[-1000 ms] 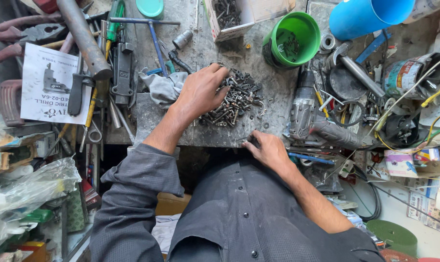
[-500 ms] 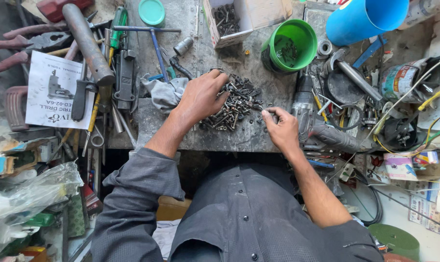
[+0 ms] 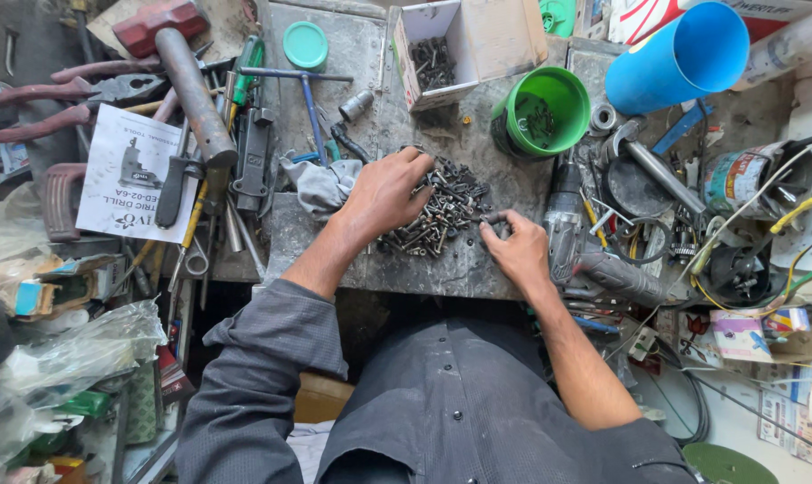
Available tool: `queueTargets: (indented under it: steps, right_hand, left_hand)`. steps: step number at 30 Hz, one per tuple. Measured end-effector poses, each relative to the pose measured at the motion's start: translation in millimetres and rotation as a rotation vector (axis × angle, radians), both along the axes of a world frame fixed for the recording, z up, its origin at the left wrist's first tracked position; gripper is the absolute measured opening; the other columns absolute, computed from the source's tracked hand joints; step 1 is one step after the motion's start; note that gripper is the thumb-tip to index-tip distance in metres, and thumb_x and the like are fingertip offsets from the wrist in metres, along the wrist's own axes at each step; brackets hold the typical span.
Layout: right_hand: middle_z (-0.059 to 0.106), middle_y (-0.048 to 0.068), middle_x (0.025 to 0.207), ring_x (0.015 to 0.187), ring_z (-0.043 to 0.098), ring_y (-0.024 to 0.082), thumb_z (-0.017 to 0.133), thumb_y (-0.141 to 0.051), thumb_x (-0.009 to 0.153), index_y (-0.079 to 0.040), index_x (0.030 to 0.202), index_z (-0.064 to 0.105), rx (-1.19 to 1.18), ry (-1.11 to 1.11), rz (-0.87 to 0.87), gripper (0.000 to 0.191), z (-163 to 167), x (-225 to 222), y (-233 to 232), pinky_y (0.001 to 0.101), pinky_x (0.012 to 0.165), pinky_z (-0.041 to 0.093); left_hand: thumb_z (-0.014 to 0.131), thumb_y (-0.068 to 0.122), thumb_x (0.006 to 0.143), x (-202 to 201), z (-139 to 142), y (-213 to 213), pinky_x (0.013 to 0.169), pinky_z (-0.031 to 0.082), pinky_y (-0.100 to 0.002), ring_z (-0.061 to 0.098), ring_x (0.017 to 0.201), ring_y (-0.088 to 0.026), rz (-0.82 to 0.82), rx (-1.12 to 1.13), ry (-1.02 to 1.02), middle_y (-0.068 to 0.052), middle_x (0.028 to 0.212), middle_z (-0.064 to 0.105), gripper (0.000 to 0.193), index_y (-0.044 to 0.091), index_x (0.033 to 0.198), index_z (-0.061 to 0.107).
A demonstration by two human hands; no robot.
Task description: The person sits at a cluttered workbench and sorts a pile of metal screws and bolts, picking them up one at a time by hand and placing them into a green cup and a cardboard box on the bench. They occasionally set selected pieces aside and continue picking through the pile.
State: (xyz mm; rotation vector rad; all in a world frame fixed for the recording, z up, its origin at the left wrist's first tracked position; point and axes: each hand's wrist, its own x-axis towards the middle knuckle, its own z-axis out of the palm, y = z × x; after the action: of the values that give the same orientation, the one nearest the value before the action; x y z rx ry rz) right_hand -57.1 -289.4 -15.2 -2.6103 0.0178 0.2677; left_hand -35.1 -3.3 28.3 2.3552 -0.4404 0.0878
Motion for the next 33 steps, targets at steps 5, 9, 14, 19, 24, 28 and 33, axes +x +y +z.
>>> queueTargets:
  steps: [5,9,14,19,24,28,33]
  right_hand:
    - [0.056,0.003,0.080,0.071,0.050,0.013,0.069,-0.017,0.092,-0.007,0.094,0.063,0.967,0.287,-0.215,0.011,-4.3,1.4,-18.9,0.0307,0.065,0.043]
    - [0.059,0.012,0.096,0.089,0.056,0.022,0.054,-0.013,0.086,-0.006,0.087,0.055,1.618,0.463,-0.360,0.008,1.7,2.3,-27.5,0.0330,0.078,0.046]
    - [0.060,0.015,0.106,0.101,0.058,0.028,0.052,-0.013,0.077,-0.004,0.084,0.053,1.727,0.462,-0.338,0.011,13.7,5.1,-20.5,0.0365,0.090,0.048]
    - [0.060,0.013,0.109,0.106,0.059,0.028,0.052,-0.004,0.072,-0.008,0.084,0.051,1.774,0.388,-0.297,0.013,13.7,13.9,-13.2,0.0365,0.094,0.049]
    - [0.060,0.008,0.098,0.087,0.056,0.019,0.064,-0.010,0.101,-0.008,0.100,0.061,1.597,0.272,-0.319,0.004,14.1,31.5,2.2,0.0333,0.073,0.046]
    - [0.070,0.010,0.089,0.077,0.065,0.032,0.075,-0.025,0.092,-0.007,0.114,0.074,0.303,-0.126,0.076,0.028,27.4,41.3,16.4,0.0406,0.071,0.051]
    - [0.073,0.015,0.095,0.086,0.070,0.035,0.077,-0.026,0.090,-0.008,0.100,0.077,0.065,-0.300,0.297,0.020,44.9,50.7,17.3,0.0425,0.074,0.054]
  left_hand:
    - [0.074,0.023,0.086,-4.4,6.0,4.0,0.073,0.054,-0.049,0.066,0.090,-0.039,-0.001,-0.001,0.014,-0.015,0.096,0.062,0.029,0.004,0.104,0.061]
    - [0.073,0.023,0.087,-6.9,11.3,6.6,0.075,0.054,-0.049,0.066,0.091,-0.038,-0.001,0.000,0.014,-0.015,0.096,0.062,0.028,0.005,0.104,0.061]
    - [0.073,0.023,0.087,-6.9,14.2,5.5,0.075,0.054,-0.049,0.066,0.093,-0.038,-0.002,0.010,0.041,-0.015,0.098,0.061,0.029,0.004,0.105,0.060]
    - [0.073,0.023,0.086,-3.2,14.6,3.4,0.075,0.054,-0.049,0.066,0.093,-0.038,-0.009,0.010,0.018,-0.015,0.098,0.061,0.031,0.004,0.106,0.059]
    - [0.072,0.023,0.088,-1.2,17.9,3.2,0.076,0.054,-0.049,0.065,0.094,-0.038,-0.006,0.019,0.031,-0.015,0.098,0.061,0.030,0.004,0.107,0.060]
    - [0.072,0.023,0.087,-0.9,23.0,0.0,0.076,0.054,-0.048,0.066,0.094,-0.038,-0.004,0.013,0.020,-0.015,0.098,0.061,0.032,0.004,0.110,0.060]
    - [0.073,0.022,0.086,0.6,26.3,-2.3,0.076,0.053,-0.048,0.065,0.094,-0.038,0.007,-0.014,-0.015,-0.015,0.098,0.062,0.033,0.005,0.111,0.061]
